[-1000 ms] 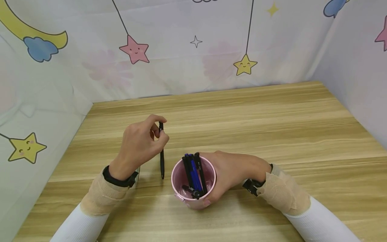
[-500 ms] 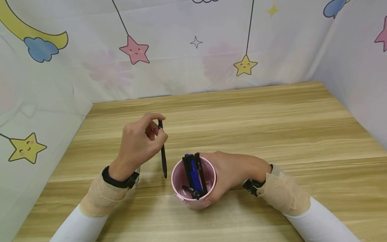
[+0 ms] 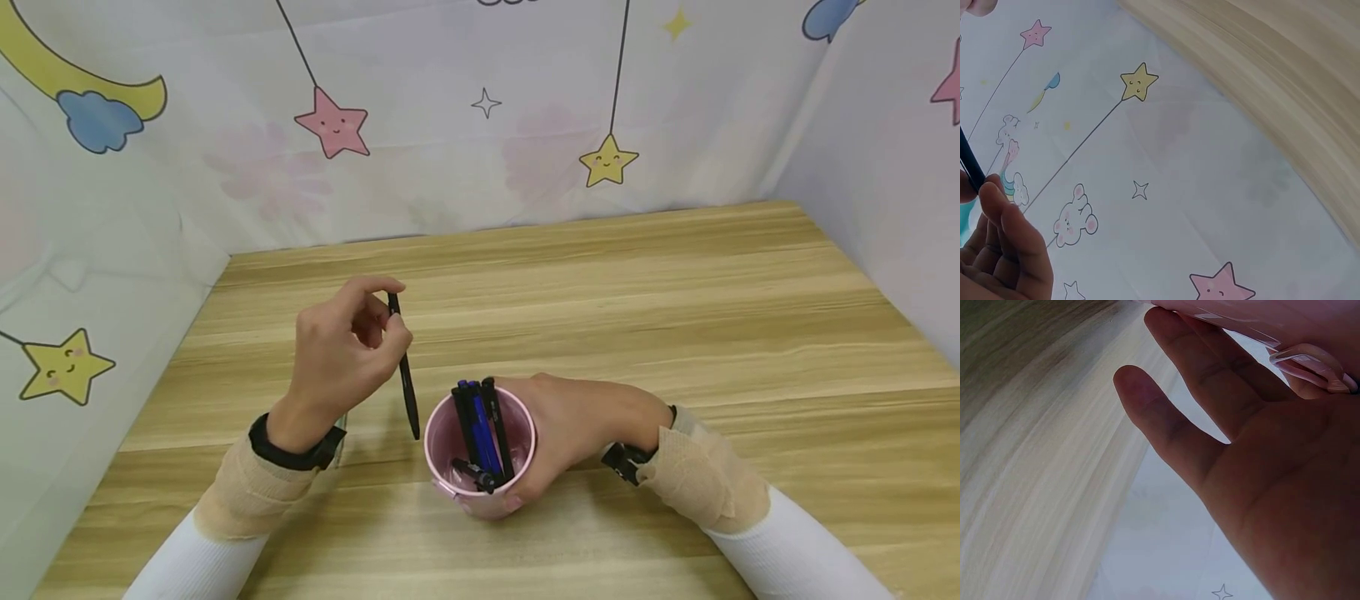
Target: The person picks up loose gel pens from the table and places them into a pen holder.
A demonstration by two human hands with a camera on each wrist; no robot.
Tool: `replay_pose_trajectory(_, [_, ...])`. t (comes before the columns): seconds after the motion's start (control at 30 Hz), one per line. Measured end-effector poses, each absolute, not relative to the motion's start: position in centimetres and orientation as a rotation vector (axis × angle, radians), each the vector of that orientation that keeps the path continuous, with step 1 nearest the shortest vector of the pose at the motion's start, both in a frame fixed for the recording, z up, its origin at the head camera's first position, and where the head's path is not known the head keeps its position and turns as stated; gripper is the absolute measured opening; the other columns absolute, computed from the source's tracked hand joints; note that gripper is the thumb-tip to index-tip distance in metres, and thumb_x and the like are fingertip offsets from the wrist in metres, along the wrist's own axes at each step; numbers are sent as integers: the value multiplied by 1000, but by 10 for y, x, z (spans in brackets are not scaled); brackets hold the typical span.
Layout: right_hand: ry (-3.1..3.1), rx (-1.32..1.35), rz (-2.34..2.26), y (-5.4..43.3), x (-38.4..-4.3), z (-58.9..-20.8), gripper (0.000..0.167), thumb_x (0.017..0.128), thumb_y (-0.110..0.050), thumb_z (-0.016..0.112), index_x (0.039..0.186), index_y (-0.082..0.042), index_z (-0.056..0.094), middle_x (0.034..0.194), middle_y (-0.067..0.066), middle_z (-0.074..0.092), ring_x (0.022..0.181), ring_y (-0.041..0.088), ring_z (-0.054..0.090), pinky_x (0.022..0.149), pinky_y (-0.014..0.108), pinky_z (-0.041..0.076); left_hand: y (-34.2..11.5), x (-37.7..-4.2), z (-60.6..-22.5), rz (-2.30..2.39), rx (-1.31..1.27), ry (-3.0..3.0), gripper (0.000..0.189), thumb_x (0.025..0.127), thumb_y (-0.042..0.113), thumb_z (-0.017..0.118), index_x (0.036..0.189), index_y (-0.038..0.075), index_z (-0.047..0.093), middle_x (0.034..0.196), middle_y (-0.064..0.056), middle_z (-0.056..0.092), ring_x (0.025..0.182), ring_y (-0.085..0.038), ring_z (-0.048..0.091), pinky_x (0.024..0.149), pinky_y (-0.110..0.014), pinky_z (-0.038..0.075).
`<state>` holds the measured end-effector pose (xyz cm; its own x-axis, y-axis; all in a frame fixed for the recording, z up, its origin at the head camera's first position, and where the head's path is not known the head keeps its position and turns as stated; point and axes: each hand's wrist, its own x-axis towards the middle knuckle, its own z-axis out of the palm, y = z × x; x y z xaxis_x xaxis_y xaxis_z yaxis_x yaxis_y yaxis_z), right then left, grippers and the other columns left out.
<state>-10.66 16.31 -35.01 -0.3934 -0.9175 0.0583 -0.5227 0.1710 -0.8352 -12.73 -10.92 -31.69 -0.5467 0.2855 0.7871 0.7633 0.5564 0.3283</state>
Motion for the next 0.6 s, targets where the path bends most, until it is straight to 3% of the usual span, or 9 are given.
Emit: replay_pose_trajectory(0.6, [1976,-1352,-1131,161,-105,-352,86,66,-28,94,139,-20,49,122,-9,66,111,14,65,97,36,51,-109,-119,-309,-972,-868,-1967,28,82,6,60,108,-1,66,64,-1,59,49,-8,45,46,-27,41])
